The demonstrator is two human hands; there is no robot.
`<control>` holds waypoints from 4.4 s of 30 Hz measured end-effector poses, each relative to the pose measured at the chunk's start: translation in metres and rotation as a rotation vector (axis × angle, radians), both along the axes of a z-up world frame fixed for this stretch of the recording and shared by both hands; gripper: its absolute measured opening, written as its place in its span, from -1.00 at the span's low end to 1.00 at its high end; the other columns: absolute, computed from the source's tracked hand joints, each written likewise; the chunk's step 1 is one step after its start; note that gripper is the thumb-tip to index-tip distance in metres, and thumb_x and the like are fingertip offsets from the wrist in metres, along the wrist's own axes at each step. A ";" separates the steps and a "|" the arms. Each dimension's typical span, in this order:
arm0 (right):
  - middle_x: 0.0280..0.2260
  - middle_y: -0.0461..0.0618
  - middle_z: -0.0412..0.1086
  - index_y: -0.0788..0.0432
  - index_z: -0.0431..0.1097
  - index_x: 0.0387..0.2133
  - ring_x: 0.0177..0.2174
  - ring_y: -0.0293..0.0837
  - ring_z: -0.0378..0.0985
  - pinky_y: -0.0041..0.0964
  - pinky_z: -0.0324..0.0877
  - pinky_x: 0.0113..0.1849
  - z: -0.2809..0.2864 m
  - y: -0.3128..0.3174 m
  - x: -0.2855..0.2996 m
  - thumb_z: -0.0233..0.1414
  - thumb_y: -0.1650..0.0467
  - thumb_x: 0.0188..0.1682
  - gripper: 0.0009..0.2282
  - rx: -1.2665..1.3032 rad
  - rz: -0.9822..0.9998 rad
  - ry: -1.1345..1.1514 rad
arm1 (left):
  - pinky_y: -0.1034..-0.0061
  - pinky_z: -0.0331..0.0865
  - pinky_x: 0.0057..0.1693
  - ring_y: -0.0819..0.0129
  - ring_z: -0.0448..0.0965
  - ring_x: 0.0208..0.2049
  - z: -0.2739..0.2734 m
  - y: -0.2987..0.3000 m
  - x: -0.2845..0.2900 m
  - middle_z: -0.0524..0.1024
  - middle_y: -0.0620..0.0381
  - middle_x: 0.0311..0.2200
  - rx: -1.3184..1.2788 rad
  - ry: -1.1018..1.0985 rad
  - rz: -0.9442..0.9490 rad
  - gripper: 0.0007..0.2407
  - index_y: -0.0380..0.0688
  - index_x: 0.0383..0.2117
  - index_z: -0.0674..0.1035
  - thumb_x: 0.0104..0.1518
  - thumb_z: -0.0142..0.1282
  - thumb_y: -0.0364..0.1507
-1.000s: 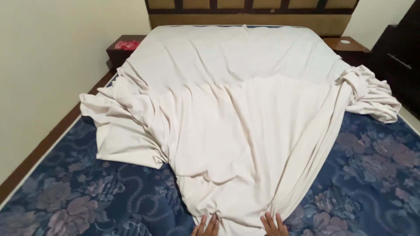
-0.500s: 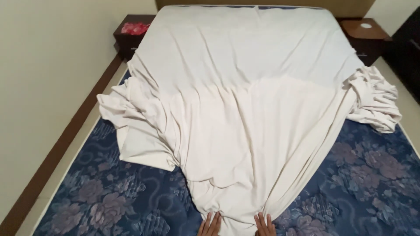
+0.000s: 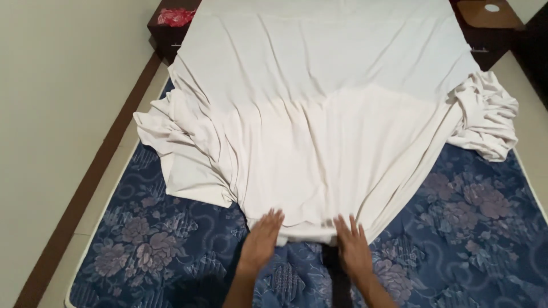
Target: The person smooths and adjusts a white bedsheet on a bed with a blue floral mattress. They start by smoothing the top edge near the headboard, then move to the sides, and finally sit on the bed to pull and smooth the sheet across the center and bottom.
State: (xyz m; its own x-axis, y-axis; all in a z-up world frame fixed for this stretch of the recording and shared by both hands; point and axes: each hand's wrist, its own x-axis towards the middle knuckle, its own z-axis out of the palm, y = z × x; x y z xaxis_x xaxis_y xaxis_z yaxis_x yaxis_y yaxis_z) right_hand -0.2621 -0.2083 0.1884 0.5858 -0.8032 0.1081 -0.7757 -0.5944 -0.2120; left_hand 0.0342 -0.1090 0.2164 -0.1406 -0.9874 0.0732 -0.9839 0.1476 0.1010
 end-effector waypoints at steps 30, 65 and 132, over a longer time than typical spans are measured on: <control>0.32 0.05 0.15 0.13 0.17 0.29 0.35 0.20 0.01 0.10 -0.04 0.30 -0.097 -0.275 0.145 -0.18 0.38 0.14 -0.58 0.138 -0.233 -0.066 | 0.33 -0.03 0.45 0.16 0.05 0.45 -0.127 -0.287 0.118 0.07 0.03 0.45 -0.039 0.049 -0.037 -0.53 -0.23 0.37 0.19 0.31 -0.18 -0.42; 0.34 -0.01 0.05 0.10 0.10 0.30 0.34 0.08 -0.05 0.09 -0.07 0.26 -0.080 -0.146 0.063 0.00 0.31 0.02 -0.46 0.112 0.142 -0.040 | 0.44 -0.29 0.47 0.32 -0.15 0.48 -0.132 -0.152 0.059 -0.07 0.20 0.48 0.039 -0.476 -0.041 -0.44 -0.09 0.42 0.04 0.26 -0.24 -0.26; 0.35 0.40 0.05 0.35 0.09 0.34 0.31 0.42 -0.02 0.36 -0.14 0.23 -0.153 -0.530 0.262 -0.24 0.31 0.23 -0.53 0.026 0.005 -0.175 | 0.10 -0.08 0.51 -0.09 -0.07 0.50 -0.191 -0.543 0.194 0.01 -0.14 0.47 -0.253 0.344 0.202 -0.50 -0.34 0.43 0.12 0.36 -0.13 -0.44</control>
